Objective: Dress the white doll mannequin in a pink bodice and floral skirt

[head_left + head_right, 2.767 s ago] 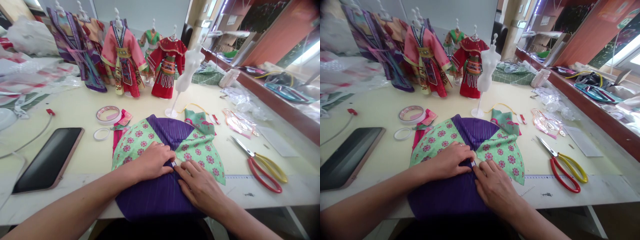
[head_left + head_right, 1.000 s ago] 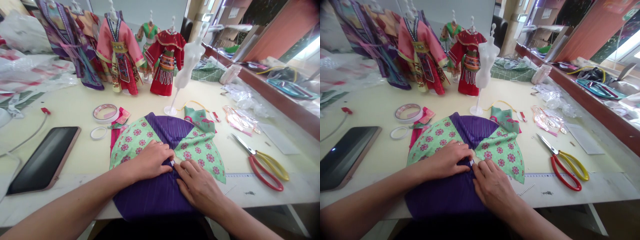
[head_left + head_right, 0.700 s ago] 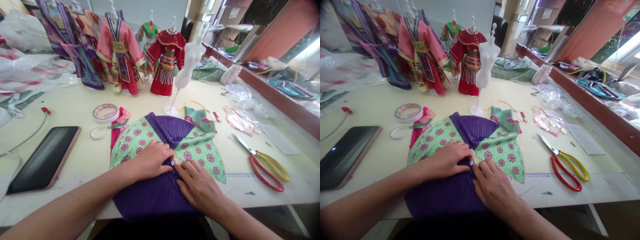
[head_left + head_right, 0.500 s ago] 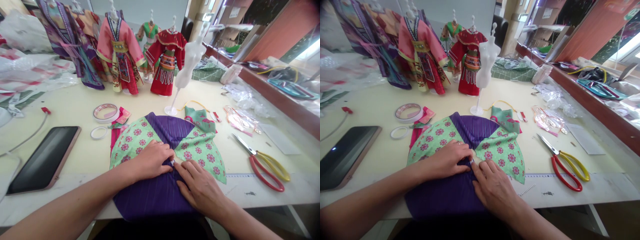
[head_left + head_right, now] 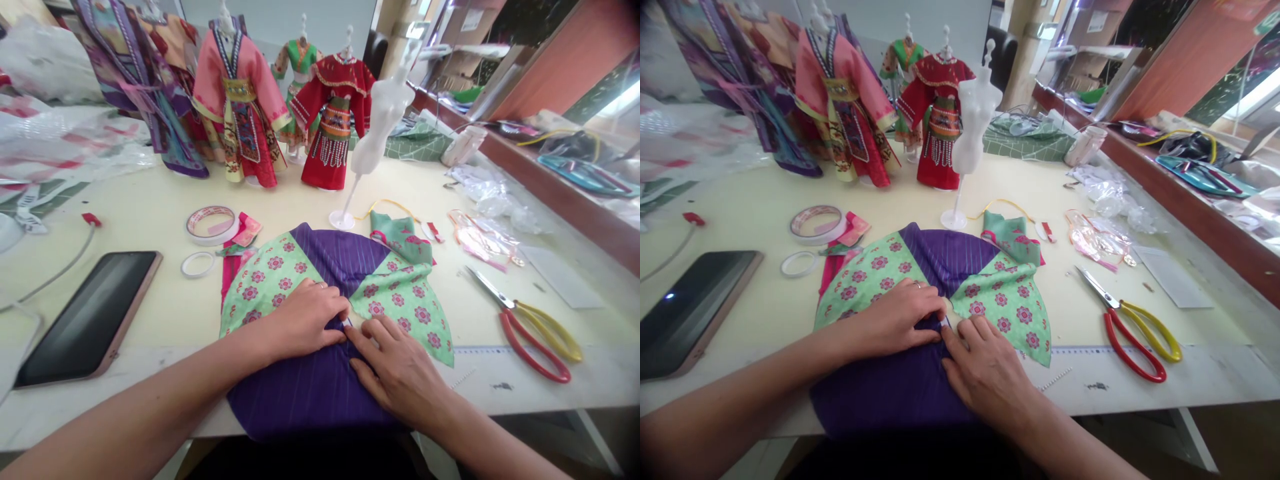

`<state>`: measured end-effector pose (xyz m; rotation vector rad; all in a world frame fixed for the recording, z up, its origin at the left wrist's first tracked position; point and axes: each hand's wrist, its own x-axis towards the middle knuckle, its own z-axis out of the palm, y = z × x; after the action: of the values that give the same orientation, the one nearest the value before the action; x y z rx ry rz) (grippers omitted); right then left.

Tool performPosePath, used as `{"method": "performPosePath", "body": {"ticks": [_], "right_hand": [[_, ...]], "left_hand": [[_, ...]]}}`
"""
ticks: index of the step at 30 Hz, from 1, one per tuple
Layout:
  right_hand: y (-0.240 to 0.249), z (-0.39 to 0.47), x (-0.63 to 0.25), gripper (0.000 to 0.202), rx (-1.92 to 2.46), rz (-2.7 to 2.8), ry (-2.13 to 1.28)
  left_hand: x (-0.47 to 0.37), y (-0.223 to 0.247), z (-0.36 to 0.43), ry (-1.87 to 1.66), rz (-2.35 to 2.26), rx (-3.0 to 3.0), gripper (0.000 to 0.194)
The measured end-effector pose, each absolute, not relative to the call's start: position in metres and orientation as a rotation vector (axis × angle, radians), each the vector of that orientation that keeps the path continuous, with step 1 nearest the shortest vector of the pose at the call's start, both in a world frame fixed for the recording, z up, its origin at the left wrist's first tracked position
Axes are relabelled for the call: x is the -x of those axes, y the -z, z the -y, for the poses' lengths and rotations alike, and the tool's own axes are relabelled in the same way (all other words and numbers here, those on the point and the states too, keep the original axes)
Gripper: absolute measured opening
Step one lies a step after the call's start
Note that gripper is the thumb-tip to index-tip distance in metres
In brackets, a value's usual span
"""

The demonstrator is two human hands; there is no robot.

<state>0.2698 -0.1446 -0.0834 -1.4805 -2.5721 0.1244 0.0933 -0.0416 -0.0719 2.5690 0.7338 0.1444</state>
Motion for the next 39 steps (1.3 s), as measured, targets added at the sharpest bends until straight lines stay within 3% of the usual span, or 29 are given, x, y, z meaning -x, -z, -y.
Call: {"method": "performPosePath", "body": {"ticks": [39], "right_hand": [[0.0833,0.1477,-0.2699,0.036,1.491,2.54,-0.142]], "left_hand": [[-0.0927,0.0717,0.042,-0.141,-0.733,-2.58,0.016]]}}
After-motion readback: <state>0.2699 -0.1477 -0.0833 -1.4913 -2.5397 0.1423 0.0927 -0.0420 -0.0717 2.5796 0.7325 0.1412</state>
